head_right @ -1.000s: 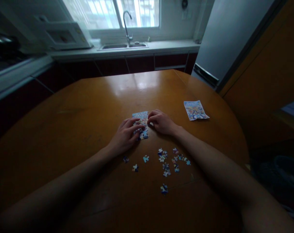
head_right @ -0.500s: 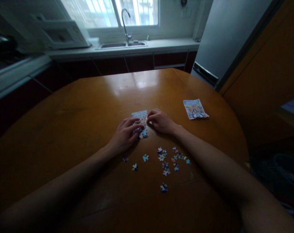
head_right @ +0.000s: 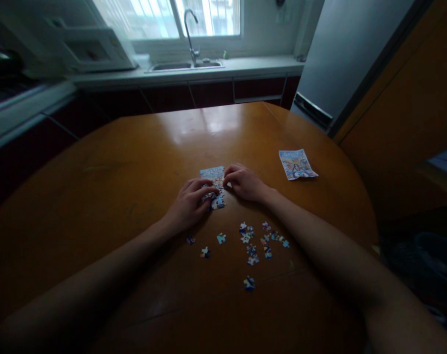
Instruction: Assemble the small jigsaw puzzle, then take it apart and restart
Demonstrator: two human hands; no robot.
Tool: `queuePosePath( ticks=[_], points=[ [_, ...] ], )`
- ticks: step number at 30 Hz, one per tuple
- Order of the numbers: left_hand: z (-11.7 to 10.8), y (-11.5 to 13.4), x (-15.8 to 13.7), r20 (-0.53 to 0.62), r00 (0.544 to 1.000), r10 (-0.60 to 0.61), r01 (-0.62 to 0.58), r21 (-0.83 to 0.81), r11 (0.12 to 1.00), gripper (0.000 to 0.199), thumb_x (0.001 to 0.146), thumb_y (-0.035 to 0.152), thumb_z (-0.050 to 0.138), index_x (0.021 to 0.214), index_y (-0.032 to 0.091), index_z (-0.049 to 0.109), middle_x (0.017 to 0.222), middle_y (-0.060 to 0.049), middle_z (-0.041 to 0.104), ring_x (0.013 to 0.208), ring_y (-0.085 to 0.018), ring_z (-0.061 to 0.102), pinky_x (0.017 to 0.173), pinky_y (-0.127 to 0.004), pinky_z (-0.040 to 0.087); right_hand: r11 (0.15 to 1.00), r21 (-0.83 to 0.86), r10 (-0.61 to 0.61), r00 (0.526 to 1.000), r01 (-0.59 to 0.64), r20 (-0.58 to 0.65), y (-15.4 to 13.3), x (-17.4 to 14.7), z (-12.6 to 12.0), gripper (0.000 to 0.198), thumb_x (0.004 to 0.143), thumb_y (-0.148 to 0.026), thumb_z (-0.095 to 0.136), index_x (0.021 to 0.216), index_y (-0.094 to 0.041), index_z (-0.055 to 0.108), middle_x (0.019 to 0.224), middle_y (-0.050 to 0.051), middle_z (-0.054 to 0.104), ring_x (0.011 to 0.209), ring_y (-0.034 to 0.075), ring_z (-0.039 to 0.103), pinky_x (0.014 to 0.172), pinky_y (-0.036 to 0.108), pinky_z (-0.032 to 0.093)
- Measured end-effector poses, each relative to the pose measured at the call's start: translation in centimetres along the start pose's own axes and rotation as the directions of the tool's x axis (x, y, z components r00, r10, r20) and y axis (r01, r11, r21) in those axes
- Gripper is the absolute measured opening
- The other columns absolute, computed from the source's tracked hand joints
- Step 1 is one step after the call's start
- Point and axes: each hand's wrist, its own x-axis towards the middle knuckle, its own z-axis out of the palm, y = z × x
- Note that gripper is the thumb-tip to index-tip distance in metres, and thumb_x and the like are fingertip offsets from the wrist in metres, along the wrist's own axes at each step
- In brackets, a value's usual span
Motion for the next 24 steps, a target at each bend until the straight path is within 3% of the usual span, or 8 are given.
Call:
queuePosePath(
  ticks=[5, 11, 15, 20, 24],
  points=[
    [0.08, 0.08, 0.02, -0.018, 1.000, -0.004, 0.003, -0.007, 1.000, 0.027, 0.096, 0.019, 0.057, 0.121, 0.025, 0.066, 0.131, -0.007, 0.061, 0.128, -0.027, 0.049, 0.112, -0.050, 0.044, 1.000, -0.003, -0.008, 1.000, 0.008, 0.003, -0.14, -0.01, -0.16, 0.029, 0.084, -0.003, 0.055, 0.084, -0.022, 0.078, 0.098, 0.007, 0.069, 0.097, 0.021, 0.062, 0.091, 0.039, 0.050],
    [0.48, -0.06, 0.11, -0.140, 0.984, -0.113, 0.095, -0.129, 0.987, 0.042, 0.095, 0.015, 0.053, 0.137, 0.019, 0.048, 0.126, -0.012, 0.064, 0.122, -0.027, 0.055, 0.109, -0.050, 0.046, 1.000, -0.023, -0.014, 0.996, 0.012, -0.087, -0.18, -0.09, -0.16, 0.030, 0.085, -0.004, 0.053, 0.094, -0.021, 0.076, 0.096, 0.009, 0.071, 0.093, 0.021, 0.064, 0.086, 0.038, 0.052],
    [0.60, -0.33, 0.15, -0.194, 0.964, -0.183, 0.135, -0.234, 0.963, 0.051, 0.085, 0.001, 0.047, 0.132, 0.021, 0.050, 0.121, -0.010, 0.065, 0.117, -0.024, 0.059, 0.105, -0.047, 0.050, 1.000, 0.004, 0.001, 0.994, -0.001, -0.113, -0.04, -0.08, -0.09, 0.028, 0.086, -0.007, 0.052, 0.088, -0.021, 0.076, 0.094, 0.008, 0.071, 0.091, 0.021, 0.064, 0.084, 0.038, 0.052],
    [0.62, -0.48, 0.25, -0.173, 0.958, -0.229, 0.188, -0.227, 0.956, 0.037, 0.087, 0.007, 0.053, 0.122, 0.018, 0.055, 0.117, -0.011, 0.066, 0.113, -0.027, 0.061, 0.103, -0.051, 0.051, 1.000, 0.025, 0.001, 0.991, 0.002, -0.130, -0.09, -0.11, -0.20, 0.026, 0.084, -0.006, 0.053, 0.083, -0.020, 0.075, 0.092, 0.007, 0.071, 0.089, 0.020, 0.065, 0.082, 0.037, 0.053],
    [0.75, -0.68, 0.30, -0.174, 0.960, -0.218, 0.174, -0.234, 0.956, 0.040, 0.084, -0.001, 0.045, 0.118, 0.017, 0.058, 0.118, -0.011, 0.066, 0.115, -0.026, 0.060, 0.105, -0.050, 0.050, 0.999, 0.040, -0.001, 0.992, 0.006, -0.122, -0.09, -0.15, -0.27, 0.027, 0.082, -0.005, 0.053, 0.083, -0.020, 0.075, 0.091, 0.008, 0.071, 0.088, 0.021, 0.066, 0.081, 0.037, 0.053]
  ],
)
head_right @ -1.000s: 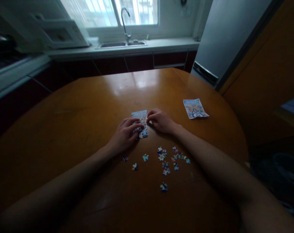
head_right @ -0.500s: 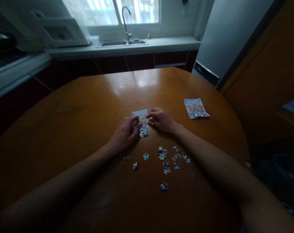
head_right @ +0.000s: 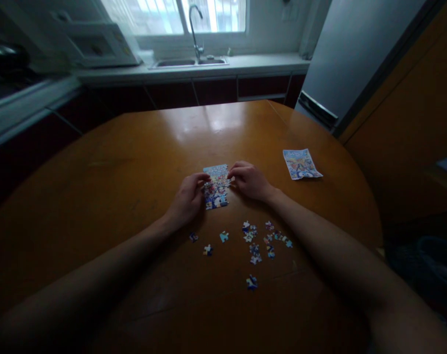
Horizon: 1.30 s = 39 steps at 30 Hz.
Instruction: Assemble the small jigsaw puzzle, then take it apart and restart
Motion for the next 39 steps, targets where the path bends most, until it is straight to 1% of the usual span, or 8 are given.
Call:
queuePosePath(
  ticks=[8, 11, 16, 20, 27, 31, 35, 39],
  points=[
    [-0.3, 0.1, 0.1, 0.053, 0.997, 0.051, -0.055, 0.081, 0.995, 0.038, 0.084, -0.002, 0.047, 0.109, 0.021, 0.062, 0.111, -0.008, 0.067, 0.111, -0.027, 0.058, 0.099, -0.050, 0.051, 1.000, -0.001, 0.024, 0.999, -0.024, -0.025, 0.1, 0.0, 0.0, 0.028, 0.082, -0.005, 0.051, 0.081, -0.020, 0.074, 0.088, 0.007, 0.072, 0.084, 0.019, 0.066, 0.078, 0.035, 0.053],
    [-0.4, 0.2, 0.1, 0.056, 0.997, 0.059, -0.062, 0.066, 0.996, 0.037, 0.081, -0.003, 0.045, 0.103, 0.021, 0.062, 0.109, -0.007, 0.066, 0.110, -0.026, 0.057, 0.100, -0.048, 0.049, 1.000, 0.002, 0.023, 0.999, -0.023, -0.035, 0.1, 0.1, 0.0, 0.028, 0.082, -0.005, 0.051, 0.080, -0.019, 0.074, 0.087, 0.007, 0.071, 0.084, 0.019, 0.066, 0.077, 0.035, 0.053],
    [-0.4, 0.2, 0.2, 0.049, 0.998, 0.049, -0.049, -0.006, 0.999, 0.024, 0.083, 0.000, 0.045, 0.081, 0.020, 0.058, 0.100, -0.006, 0.063, 0.104, -0.023, 0.058, 0.097, -0.045, 0.050, 0.999, -0.010, 0.042, 0.999, -0.042, -0.022, 0.0, 0.1, 0.0, 0.028, 0.082, -0.005, 0.051, 0.079, -0.020, 0.074, 0.088, 0.007, 0.072, 0.084, 0.019, 0.066, 0.077, 0.035, 0.053],
    [-0.4, 0.4, 0.2, 0.049, 0.998, 0.048, -0.047, -0.006, 0.999, 0.023, 0.082, 0.002, 0.045, 0.077, 0.020, 0.057, 0.098, -0.006, 0.062, 0.102, -0.023, 0.058, 0.095, -0.044, 0.051, 0.999, -0.013, 0.048, 0.999, -0.048, -0.018, 0.0, 0.1, 0.0, 0.028, 0.081, -0.005, 0.051, 0.079, -0.020, 0.074, 0.088, 0.007, 0.072, 0.084, 0.019, 0.066, 0.078, 0.035, 0.053],
    [-0.7, 0.9, 0.0, 0.066, 0.995, 0.075, -0.077, 0.034, 0.996, 0.024, 0.080, 0.001, 0.050, 0.084, 0.021, 0.064, 0.108, -0.006, 0.064, 0.111, -0.024, 0.058, 0.102, -0.047, 0.048, 0.999, -0.001, 0.046, 0.999, -0.046, -0.018, 0.1, 0.1, 0.1, 0.025, 0.082, -0.006, 0.053, 0.079, -0.020, 0.074, 0.088, 0.007, 0.072, 0.084, 0.020, 0.066, 0.078, 0.035, 0.053],
    [-1.0, 1.5, -0.2, 0.104, 0.978, 0.181, -0.188, 0.061, 0.980, 0.020, 0.088, 0.007, 0.055, 0.094, 0.023, 0.066, 0.112, -0.005, 0.067, 0.113, -0.024, 0.058, 0.104, -0.046, 0.045, 0.999, 0.001, 0.053, 0.999, -0.053, -0.008, 0.0, 0.1, 0.1, 0.024, 0.082, -0.006, 0.054, 0.079, -0.020, 0.074, 0.089, 0.007, 0.071, 0.085, 0.019, 0.065, 0.079, 0.035, 0.053],
    [-1.1, 2.4, -0.7, 0.148, 0.939, 0.311, -0.327, 0.098, 0.940, 0.022, 0.092, 0.011, 0.057, 0.105, 0.026, 0.066, 0.117, -0.001, 0.072, 0.117, -0.023, 0.059, 0.107, -0.046, 0.041, 0.999, 0.004, 0.050, 0.999, -0.050, -0.015, 0.0, 0.1, 0.1, 0.025, 0.081, -0.006, 0.054, 0.079, -0.020, 0.074, 0.087, 0.007, 0.071, 0.084, 0.020, 0.065, 0.078, 0.035, 0.053],
    [-1.1, 2.7, -0.8, 0.146, 0.933, 0.330, -0.347, 0.109, 0.932, 0.024, 0.092, 0.010, 0.057, 0.108, 0.026, 0.066, 0.117, -0.001, 0.073, 0.116, -0.022, 0.061, 0.105, -0.045, 0.042, 0.999, 0.007, 0.038, 0.999, -0.038, -0.019, 0.0, 0.2, 0.1, 0.025, 0.082, -0.007, 0.054, 0.078, -0.020, 0.074, 0.087, 0.007, 0.070, 0.084, 0.020, 0.065, 0.078, 0.035, 0.053]
  ],
)
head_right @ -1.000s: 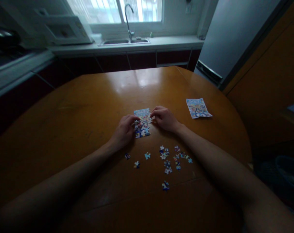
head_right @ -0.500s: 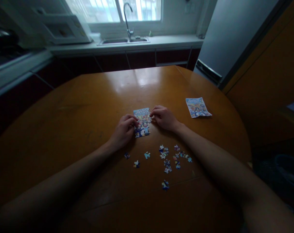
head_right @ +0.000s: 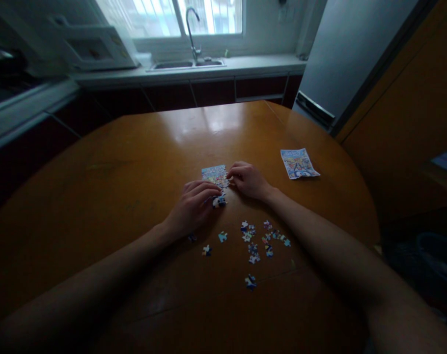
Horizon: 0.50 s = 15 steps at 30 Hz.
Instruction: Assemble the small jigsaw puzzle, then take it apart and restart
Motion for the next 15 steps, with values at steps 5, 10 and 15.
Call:
queuePosePath(
  ticks=[5, 10, 15],
  points=[
    [0.0, -0.8, 0.1, -0.079, 0.983, -0.166, 0.169, 0.039, 0.985, 0.016, 0.090, 0.013, 0.059, 0.090, 0.023, 0.071, 0.104, -0.003, 0.075, 0.106, -0.024, 0.064, 0.099, -0.046, 0.045, 1.000, -0.016, 0.015, 0.999, -0.015, -0.029, 0.1, 0.0, 0.0, 0.026, 0.081, -0.005, 0.052, 0.078, -0.019, 0.074, 0.087, 0.007, 0.071, 0.082, 0.019, 0.065, 0.075, 0.034, 0.052],
    [0.1, -1.4, 0.2, -0.107, 0.960, -0.258, 0.263, 0.042, 0.964, 0.018, 0.089, 0.014, 0.059, 0.085, 0.023, 0.074, 0.099, -0.003, 0.075, 0.101, -0.025, 0.066, 0.098, -0.049, 0.045, 0.997, -0.042, 0.058, 0.994, -0.062, -0.090, 0.2, 0.0, 0.1, 0.026, 0.081, -0.004, 0.053, 0.077, -0.019, 0.074, 0.086, 0.007, 0.070, 0.080, 0.019, 0.064, 0.073, 0.034, 0.051],
    [0.2, -1.8, 0.2, -0.111, 0.957, -0.267, 0.272, 0.025, 0.962, 0.017, 0.089, 0.014, 0.059, 0.087, 0.023, 0.074, 0.103, -0.003, 0.074, 0.105, -0.025, 0.065, 0.099, -0.047, 0.046, 0.993, -0.092, 0.060, 0.990, -0.072, -0.124, 0.3, 0.1, -0.6, 0.025, 0.081, -0.005, 0.054, 0.078, -0.018, 0.074, 0.088, 0.008, 0.069, 0.083, 0.020, 0.064, 0.074, 0.034, 0.050]
  ],
)
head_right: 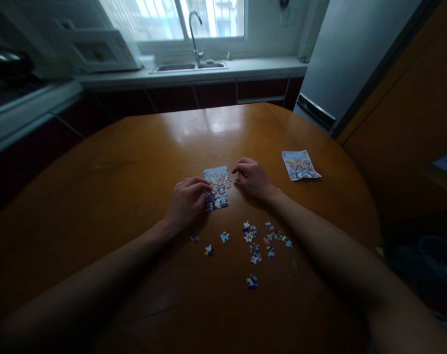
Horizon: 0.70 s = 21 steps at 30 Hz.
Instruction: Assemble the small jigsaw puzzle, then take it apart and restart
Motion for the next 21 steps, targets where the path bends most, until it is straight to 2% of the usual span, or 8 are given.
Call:
queuePosePath(
  ticks=[5, 7, 9, 12, 15, 18, 21],
  points=[
    [0.2, -0.2, 0.0, 0.002, 1.000, -0.016, 0.016, 0.009, 1.000, 0.016, 0.088, 0.014, 0.062, 0.086, 0.023, 0.075, 0.105, -0.002, 0.074, 0.106, -0.024, 0.065, 0.099, -0.046, 0.046, 0.996, -0.040, 0.076, 0.982, -0.084, -0.171, -0.7, 1.6, -3.5, 0.022, 0.081, -0.009, 0.055, 0.086, -0.019, 0.074, 0.090, 0.006, 0.070, 0.083, 0.019, 0.064, 0.071, 0.033, 0.051],
    [0.3, -0.3, -0.1, 0.004, 1.000, -0.022, 0.022, 0.011, 1.000, 0.016, 0.088, 0.014, 0.063, 0.086, 0.024, 0.075, 0.106, -0.002, 0.074, 0.106, -0.024, 0.065, 0.099, -0.045, 0.046, 0.989, -0.070, 0.109, 0.963, -0.129, -0.245, -2.4, 2.1, -5.3, 0.021, 0.081, -0.011, 0.057, 0.091, -0.019, 0.074, 0.095, 0.007, 0.070, 0.083, 0.019, 0.065, 0.071, 0.033, 0.051],
    [0.4, -0.3, -0.1, 0.005, 1.000, -0.017, 0.017, 0.010, 1.000, 0.016, 0.089, 0.015, 0.062, 0.086, 0.024, 0.075, 0.106, -0.002, 0.074, 0.106, -0.024, 0.065, 0.099, -0.046, 0.045, 0.979, -0.111, 0.137, 0.958, -0.169, -0.250, -4.8, 1.7, -6.8, 0.019, 0.082, -0.012, 0.059, 0.092, -0.019, 0.075, 0.100, 0.008, 0.071, 0.083, 0.019, 0.065, 0.070, 0.032, 0.052],
    [0.5, -0.4, -0.1, 0.004, 1.000, -0.010, 0.010, 0.020, 1.000, 0.015, 0.090, 0.016, 0.062, 0.087, 0.025, 0.075, 0.106, -0.002, 0.074, 0.105, -0.024, 0.065, 0.099, -0.047, 0.045, 0.965, -0.157, 0.188, 0.970, -0.212, -0.157, -8.9, -0.9, -8.1, 0.016, 0.083, -0.016, 0.064, 0.094, -0.019, 0.075, 0.098, 0.008, 0.070, 0.076, 0.018, 0.063, 0.066, 0.032, 0.051],
    [0.4, -0.4, -0.1, 0.008, 1.000, 0.006, -0.006, 0.029, 1.000, 0.015, 0.090, 0.016, 0.062, 0.087, 0.024, 0.075, 0.106, -0.002, 0.074, 0.105, -0.025, 0.065, 0.099, -0.047, 0.044, 0.947, -0.169, 0.281, 0.959, -0.273, 0.026, -11.9, -5.3, -8.5, 0.011, 0.086, -0.019, 0.064, 0.091, -0.020, 0.073, 0.090, 0.006, 0.070, 0.072, 0.017, 0.062, 0.065, 0.030, 0.050],
    [0.4, -0.4, -0.1, 0.001, 1.000, 0.023, -0.023, 0.032, 0.999, 0.016, 0.089, 0.015, 0.061, 0.086, 0.024, 0.074, 0.106, -0.002, 0.074, 0.104, -0.024, 0.065, 0.099, -0.047, 0.044, 0.891, -0.230, 0.436, 0.877, -0.391, 0.200, -13.2, -9.7, -8.3, 0.010, 0.088, -0.019, 0.063, 0.087, -0.020, 0.073, 0.085, 0.005, 0.072, 0.073, 0.017, 0.064, 0.065, 0.029, 0.048],
    [0.4, -0.3, -0.1, -0.009, 0.999, 0.033, -0.033, 0.028, 0.999, 0.016, 0.089, 0.015, 0.061, 0.085, 0.024, 0.074, 0.105, -0.002, 0.075, 0.103, -0.024, 0.065, 0.099, -0.046, 0.043, 0.807, -0.337, 0.573, 0.781, -0.485, 0.248, -13.7, -12.8, -7.8, 0.008, 0.089, -0.021, 0.065, 0.085, -0.021, 0.072, 0.085, 0.005, 0.073, 0.074, 0.019, 0.066, 0.067, 0.031, 0.047]
  ],
)
